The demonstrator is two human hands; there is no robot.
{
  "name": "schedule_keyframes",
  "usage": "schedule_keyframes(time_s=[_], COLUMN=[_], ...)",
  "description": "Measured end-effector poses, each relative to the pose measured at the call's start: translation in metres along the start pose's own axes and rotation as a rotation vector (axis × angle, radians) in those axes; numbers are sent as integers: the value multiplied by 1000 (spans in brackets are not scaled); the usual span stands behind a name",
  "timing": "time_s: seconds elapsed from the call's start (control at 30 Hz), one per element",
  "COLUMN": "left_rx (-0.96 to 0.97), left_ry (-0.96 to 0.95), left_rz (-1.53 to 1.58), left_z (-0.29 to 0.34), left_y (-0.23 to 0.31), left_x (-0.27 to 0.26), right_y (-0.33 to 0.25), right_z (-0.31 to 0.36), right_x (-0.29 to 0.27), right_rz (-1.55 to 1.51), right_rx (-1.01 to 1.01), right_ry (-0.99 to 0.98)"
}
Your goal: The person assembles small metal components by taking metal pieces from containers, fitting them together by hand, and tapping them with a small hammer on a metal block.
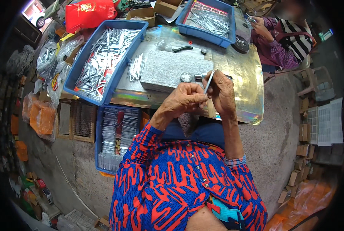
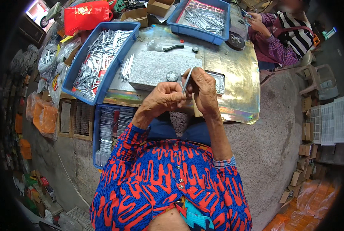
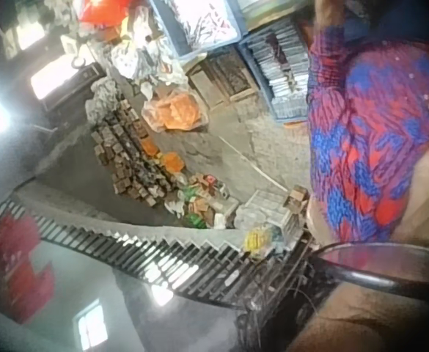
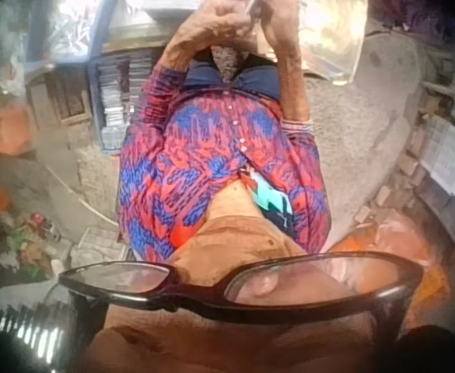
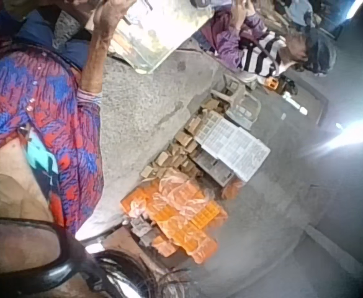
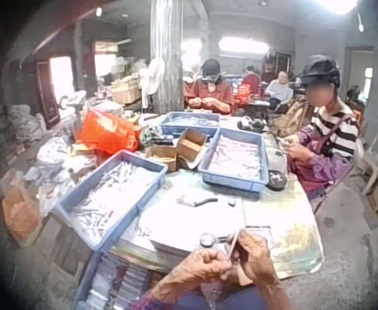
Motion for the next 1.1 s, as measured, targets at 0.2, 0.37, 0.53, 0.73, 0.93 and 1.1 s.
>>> schedule_keyframes(time_s=[0.2,0.37,0.53,0.73,0.93,1.1], left_rx=[273,284,-50,13,384,277], left_ry=[538,1071,1179,1212,1137,1308], left_rz=[-383,-1152,-1508,-1530,-1339,-1517], left_z=[37,63,42,38,77,147], left_y=[73,104,91,86,110,155], left_x=[-112,-244,-273,-267,-251,-261], right_y=[0,10,17,18,18,10], right_z=[9,23,33,37,37,44], right_x=[-30,-59,-73,-81,-92,-127], right_rz=[222,212,241,235,236,322], right_rx=[-29,-2,18,40,25,-22], right_ry=[212,256,289,314,338,425])
Point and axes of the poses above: each hand's wrist, its own z-axis away from the middle knuckle, its own x-axis out of the palm, y = z × x, the point moved 9 cm from there along -z, towards the middle knuckle, and after that the axes turned 3 degrees about z, right-handed, at the moved point
